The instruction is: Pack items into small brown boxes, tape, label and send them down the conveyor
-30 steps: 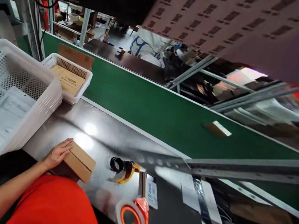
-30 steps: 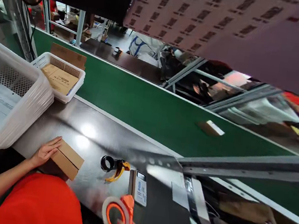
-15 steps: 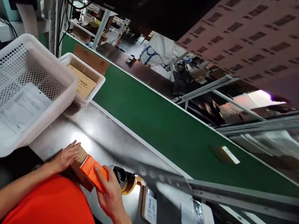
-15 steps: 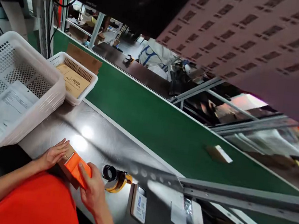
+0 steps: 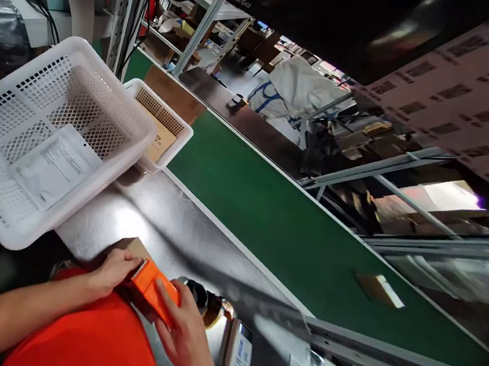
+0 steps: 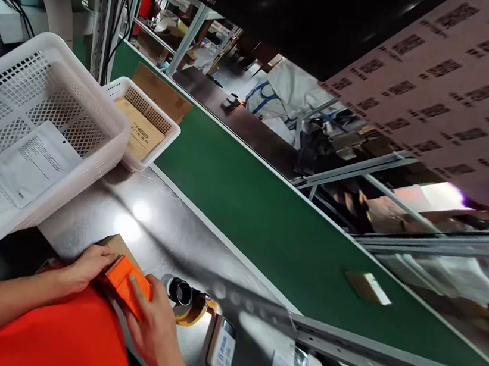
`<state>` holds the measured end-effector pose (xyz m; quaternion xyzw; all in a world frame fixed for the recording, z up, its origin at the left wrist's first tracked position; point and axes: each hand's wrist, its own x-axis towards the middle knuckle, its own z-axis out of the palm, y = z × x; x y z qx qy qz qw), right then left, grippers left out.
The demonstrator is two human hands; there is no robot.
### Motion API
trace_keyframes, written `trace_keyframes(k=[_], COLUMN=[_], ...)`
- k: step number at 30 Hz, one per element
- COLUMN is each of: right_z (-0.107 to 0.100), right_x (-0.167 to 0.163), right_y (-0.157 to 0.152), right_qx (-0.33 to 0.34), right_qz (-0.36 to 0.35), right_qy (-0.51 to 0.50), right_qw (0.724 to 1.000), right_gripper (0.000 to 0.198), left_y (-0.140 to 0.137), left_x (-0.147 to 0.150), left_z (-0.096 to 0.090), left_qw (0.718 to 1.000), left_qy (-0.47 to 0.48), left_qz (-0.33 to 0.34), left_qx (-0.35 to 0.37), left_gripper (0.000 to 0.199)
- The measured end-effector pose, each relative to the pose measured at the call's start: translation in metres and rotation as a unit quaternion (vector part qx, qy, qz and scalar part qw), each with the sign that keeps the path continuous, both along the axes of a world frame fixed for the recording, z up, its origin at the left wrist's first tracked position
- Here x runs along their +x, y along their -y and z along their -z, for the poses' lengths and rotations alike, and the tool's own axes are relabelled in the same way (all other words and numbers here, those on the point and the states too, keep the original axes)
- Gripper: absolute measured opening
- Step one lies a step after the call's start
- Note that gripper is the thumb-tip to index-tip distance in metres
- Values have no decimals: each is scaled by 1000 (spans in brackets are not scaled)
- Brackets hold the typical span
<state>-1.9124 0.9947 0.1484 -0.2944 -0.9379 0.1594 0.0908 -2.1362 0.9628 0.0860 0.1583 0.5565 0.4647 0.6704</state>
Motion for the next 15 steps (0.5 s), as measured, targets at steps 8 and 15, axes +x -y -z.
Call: trace_keyframes(k=[8, 15], right_z=[-30, -32], right_x=[-16, -36], right_y=[1, -9], right_qx=[-138, -104], right_qz=[113, 105], right_qy=[212, 266], right_qw=[961, 953], right_gripper=[62, 60], left_y=[-26, -40], left_x=[-50, -67], left_z=[17, 46], left_qw=[945, 988], left_qy=[-316, -127], left_qz=[-16, -59], left_qx=[88, 69], left_gripper=[37, 38])
